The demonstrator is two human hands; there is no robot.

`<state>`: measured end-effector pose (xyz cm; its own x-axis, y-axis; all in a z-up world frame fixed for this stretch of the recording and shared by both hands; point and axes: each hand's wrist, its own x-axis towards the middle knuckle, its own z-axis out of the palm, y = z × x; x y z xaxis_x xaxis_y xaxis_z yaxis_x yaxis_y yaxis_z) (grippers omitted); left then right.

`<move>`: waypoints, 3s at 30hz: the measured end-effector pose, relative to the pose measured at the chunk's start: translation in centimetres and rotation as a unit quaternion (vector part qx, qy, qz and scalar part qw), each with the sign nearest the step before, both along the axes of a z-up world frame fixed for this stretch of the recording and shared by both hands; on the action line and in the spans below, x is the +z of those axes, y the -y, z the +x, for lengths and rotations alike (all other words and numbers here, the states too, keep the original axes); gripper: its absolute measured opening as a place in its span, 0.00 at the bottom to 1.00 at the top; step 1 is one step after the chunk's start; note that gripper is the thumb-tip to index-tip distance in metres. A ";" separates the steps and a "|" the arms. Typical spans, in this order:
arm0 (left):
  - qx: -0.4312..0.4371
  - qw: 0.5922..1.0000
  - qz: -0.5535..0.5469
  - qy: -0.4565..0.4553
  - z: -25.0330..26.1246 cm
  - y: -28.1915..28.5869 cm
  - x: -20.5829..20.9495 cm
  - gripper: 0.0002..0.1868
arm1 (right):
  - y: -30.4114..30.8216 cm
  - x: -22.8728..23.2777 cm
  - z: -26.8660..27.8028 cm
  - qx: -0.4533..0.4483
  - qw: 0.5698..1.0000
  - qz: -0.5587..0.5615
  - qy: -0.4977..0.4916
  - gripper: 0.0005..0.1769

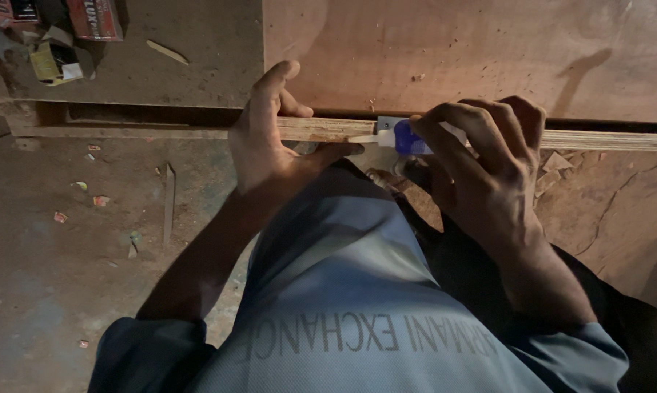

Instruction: The person walks through a cluttered workshop and applies glue from a bottle to a wooden strip attached to a larger board. They then press the glued sections together to bond them.

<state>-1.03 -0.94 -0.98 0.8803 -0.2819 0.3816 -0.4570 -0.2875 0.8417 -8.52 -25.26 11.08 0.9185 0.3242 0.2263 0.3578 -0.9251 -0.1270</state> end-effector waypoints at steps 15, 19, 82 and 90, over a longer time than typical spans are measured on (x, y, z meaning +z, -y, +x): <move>-0.027 0.998 -0.037 -0.039 -0.2 -0.1 0.7 0.52 | 0.6 0.9 -0.7 -0.034 0.999 -0.006 0.000 0.12; -0.018 0.999 -0.019 -0.031 -0.3 0.0 0.5 0.52 | 0.7 1.2 -0.8 -0.039 0.999 -0.017 0.005 0.12; -0.159 0.985 0.051 -0.045 2.6 -2.7 3.7 0.20 | -1.1 0.3 0.8 -0.014 0.992 0.126 -0.025 0.22; -0.130 0.990 0.056 0.003 2.1 -2.3 2.2 0.24 | -2.4 1.3 2.2 0.024 0.996 0.079 -0.038 0.21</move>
<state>1.06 1.38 1.27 0.7701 -0.5393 0.3407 -0.5328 -0.2502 0.8084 -6.35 -22.81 12.40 0.9188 0.3347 0.2092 0.3858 -0.8733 -0.2973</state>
